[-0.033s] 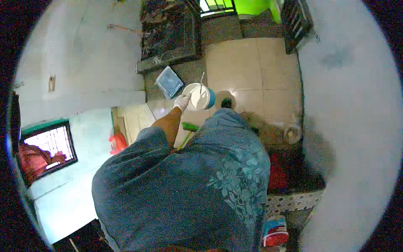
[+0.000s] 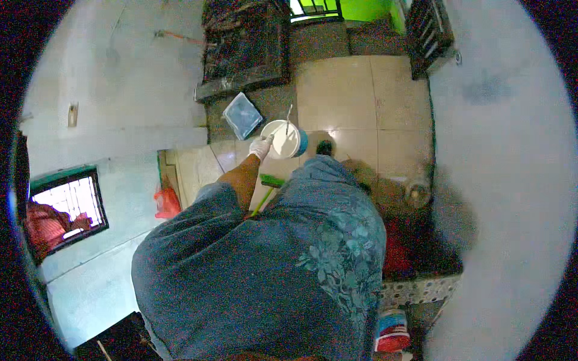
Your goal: Prepare and mix white paint in a bucket and paint tray.
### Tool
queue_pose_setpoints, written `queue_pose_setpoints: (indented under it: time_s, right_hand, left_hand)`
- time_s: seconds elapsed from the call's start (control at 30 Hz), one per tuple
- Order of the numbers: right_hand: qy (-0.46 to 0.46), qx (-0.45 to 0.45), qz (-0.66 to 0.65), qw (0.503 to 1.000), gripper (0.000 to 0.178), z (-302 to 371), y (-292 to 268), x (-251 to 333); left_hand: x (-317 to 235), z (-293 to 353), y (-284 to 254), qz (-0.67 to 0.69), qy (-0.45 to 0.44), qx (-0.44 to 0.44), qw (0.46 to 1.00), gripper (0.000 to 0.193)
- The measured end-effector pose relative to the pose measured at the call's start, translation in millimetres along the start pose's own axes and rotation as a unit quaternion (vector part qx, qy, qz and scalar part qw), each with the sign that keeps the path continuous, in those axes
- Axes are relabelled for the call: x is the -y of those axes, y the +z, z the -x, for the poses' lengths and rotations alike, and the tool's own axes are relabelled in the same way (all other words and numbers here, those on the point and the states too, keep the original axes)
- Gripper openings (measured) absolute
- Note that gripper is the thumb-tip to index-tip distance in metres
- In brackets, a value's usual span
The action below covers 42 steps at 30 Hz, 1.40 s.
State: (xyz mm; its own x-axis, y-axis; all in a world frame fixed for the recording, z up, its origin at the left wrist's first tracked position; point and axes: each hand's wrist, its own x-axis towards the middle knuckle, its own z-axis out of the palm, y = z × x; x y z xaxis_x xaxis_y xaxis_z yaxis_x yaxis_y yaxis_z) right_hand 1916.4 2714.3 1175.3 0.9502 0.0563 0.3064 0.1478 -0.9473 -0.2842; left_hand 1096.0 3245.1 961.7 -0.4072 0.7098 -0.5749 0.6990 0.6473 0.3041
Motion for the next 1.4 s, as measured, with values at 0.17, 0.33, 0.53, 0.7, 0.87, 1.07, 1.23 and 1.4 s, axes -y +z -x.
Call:
queue_pose_setpoints:
  time_s: [0.17,0.33,0.53,0.7,0.87,1.07,1.23,1.4]
  right_hand:
    - [-0.080,-0.113,-0.018,0.990,0.033,15.1,33.3,152.1]
    - [-0.222,-0.029,-0.084,0.971,0.031,134.0,69.4,397.4]
    - [-0.045,0.624,0.021,0.780,0.038,288.9,175.7,539.8]
    - [0.019,0.729,0.151,0.667,0.031,254.0,282.3,471.4]
    - [-0.049,0.736,0.126,0.664,0.028,271.9,327.2,561.2]
    - [-0.124,0.723,0.068,0.676,0.023,273.7,364.6,703.2]
    - [-0.584,0.540,0.212,0.567,0.021,291.3,431.2,976.9]
    - [-0.413,0.700,-0.107,0.573,0.029,470.9,345.4,1164.6]
  left_hand:
    - [39.1,-19.2,-10.4,0.033,-0.050,-0.035,0.998,0.060]
    - [93.0,-28.4,-24.8,0.068,-0.115,-0.044,0.990,0.059]
    - [130.9,-44.0,-52.9,0.217,-0.208,-0.102,0.948,0.054]
    - [150.1,-57.2,-46.3,0.285,-0.263,-0.131,0.913,0.054]
    - [137.0,-64.1,-61.5,0.258,-0.307,-0.163,0.902,0.055]
    - [102.3,-77.0,-62.1,0.302,-0.390,-0.228,0.839,0.056]
    - [71.1,-97.5,-81.1,0.422,-0.440,-0.240,0.755,0.050]
    - [70.2,-115.0,-88.4,0.486,-0.443,-0.294,0.694,0.041]
